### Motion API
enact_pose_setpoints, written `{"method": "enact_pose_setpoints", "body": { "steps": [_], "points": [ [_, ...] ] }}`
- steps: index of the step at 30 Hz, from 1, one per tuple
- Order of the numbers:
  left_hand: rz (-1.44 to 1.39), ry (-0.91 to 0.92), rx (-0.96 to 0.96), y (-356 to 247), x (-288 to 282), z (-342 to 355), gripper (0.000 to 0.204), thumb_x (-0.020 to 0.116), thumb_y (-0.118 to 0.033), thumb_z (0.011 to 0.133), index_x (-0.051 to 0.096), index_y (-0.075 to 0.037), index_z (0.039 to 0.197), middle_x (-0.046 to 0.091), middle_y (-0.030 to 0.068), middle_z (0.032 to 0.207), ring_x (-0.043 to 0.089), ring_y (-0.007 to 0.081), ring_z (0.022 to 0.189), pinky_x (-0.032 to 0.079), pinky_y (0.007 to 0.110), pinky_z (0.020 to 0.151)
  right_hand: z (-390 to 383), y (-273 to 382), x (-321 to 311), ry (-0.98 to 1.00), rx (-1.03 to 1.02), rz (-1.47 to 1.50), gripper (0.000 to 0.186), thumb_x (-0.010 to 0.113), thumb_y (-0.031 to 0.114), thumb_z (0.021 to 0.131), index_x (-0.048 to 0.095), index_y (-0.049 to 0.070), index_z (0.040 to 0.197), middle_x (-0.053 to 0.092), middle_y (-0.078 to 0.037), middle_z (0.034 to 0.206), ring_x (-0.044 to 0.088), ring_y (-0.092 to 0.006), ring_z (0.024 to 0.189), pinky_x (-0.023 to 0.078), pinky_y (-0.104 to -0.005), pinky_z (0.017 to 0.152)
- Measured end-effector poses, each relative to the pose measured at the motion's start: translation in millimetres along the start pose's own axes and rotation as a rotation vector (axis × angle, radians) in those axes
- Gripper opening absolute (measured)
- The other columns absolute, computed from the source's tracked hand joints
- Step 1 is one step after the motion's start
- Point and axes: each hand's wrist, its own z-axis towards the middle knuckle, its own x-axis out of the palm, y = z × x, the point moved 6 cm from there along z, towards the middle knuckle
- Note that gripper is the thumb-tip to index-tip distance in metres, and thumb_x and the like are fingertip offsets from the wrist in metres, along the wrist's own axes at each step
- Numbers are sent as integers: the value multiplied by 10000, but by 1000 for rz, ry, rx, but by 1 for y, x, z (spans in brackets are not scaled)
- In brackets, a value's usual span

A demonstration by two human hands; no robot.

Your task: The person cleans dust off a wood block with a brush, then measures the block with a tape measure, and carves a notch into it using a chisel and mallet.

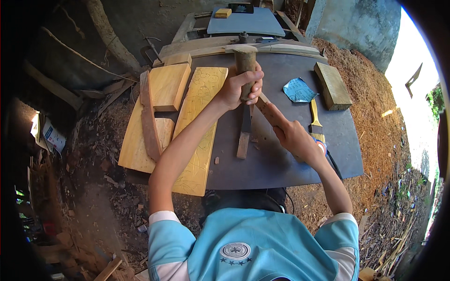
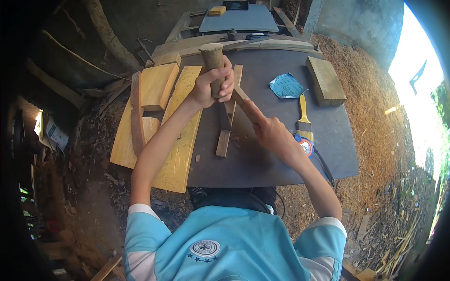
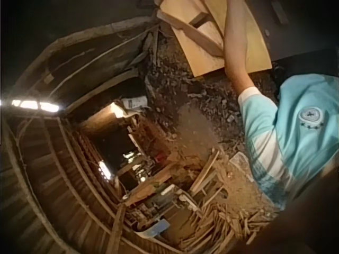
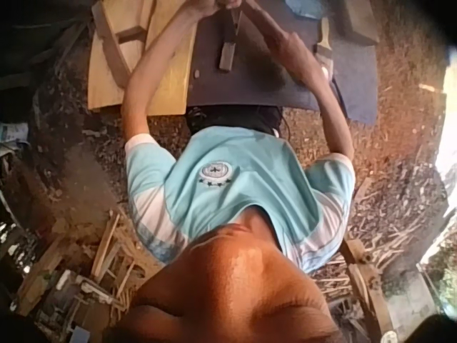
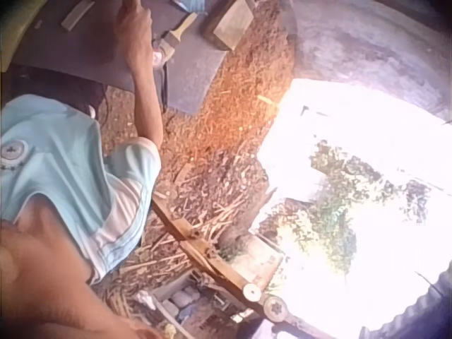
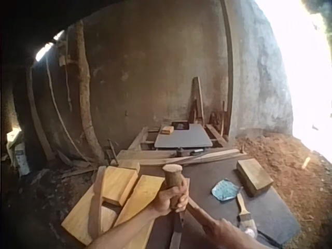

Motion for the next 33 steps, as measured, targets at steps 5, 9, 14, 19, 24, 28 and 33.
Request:
{"method": "enact_pose_setpoints", "body": {
  "steps": [5,9,14,19,24,28,33],
  "points": [
    [75,37,52,-5,12,-2,181,634,-159,780,479,-65,781,473,25,562,455,91,426,349,230,354,0,3,-1,12,-8,8,635,501,63,844,225,190,1402,582,-255,659,570,-436,611,435,-500,574],
    [188,71,105,-9,25,-14,195,649,-146,763,484,-51,720,476,16,542,461,81,410,358,220,358,-1,4,1,-5,-38,36,613,469,99,858,206,224,1397,562,-258,596,567,-458,614,440,-542,560],
    [280,140,169,-8,34,-22,176,649,-97,739,486,-42,699,460,-1,534,461,76,409,359,217,361,-2,5,-1,7,-5,6,610,465,99,860,204,222,1397,563,-256,597,569,-457,616,440,-538,567],
    [261,96,150,-11,29,-25,160,614,-75,733,457,-44,724,459,20,538,448,93,415,362,235,379,-2,7,-7,39,31,49,606,480,97,855,223,199,1394,581,-263,660,583,-444,670,447,-519,622],
    [216,90,175,-8,29,-23,145,605,-12,724,465,-40,702,465,5,526,461,79,409,360,221,362,-7,14,-43,28,-60,66,619,517,88,836,264,174,1394,614,-242,776,600,-402,690,468,-449,665],
    [281,124,201,-5,24,-31,129,586,-13,730,463,-38,701,467,11,493,455,77,391,352,222,358,-28,68,-108,-161,-10,380,604,523,112,852,291,199,1403,576,-114,658,582,-158,575,490,-306,514],
    [235,160,193,-5,27,-22,122,581,-8,729,464,-35,706,465,19,481,459,79,386,354,228,356,-71,98,-204,-706,-96,504,397,531,298,860,519,-4,1117,563,-131,621,519,-173,466,396,-266,408]
  ]
}}
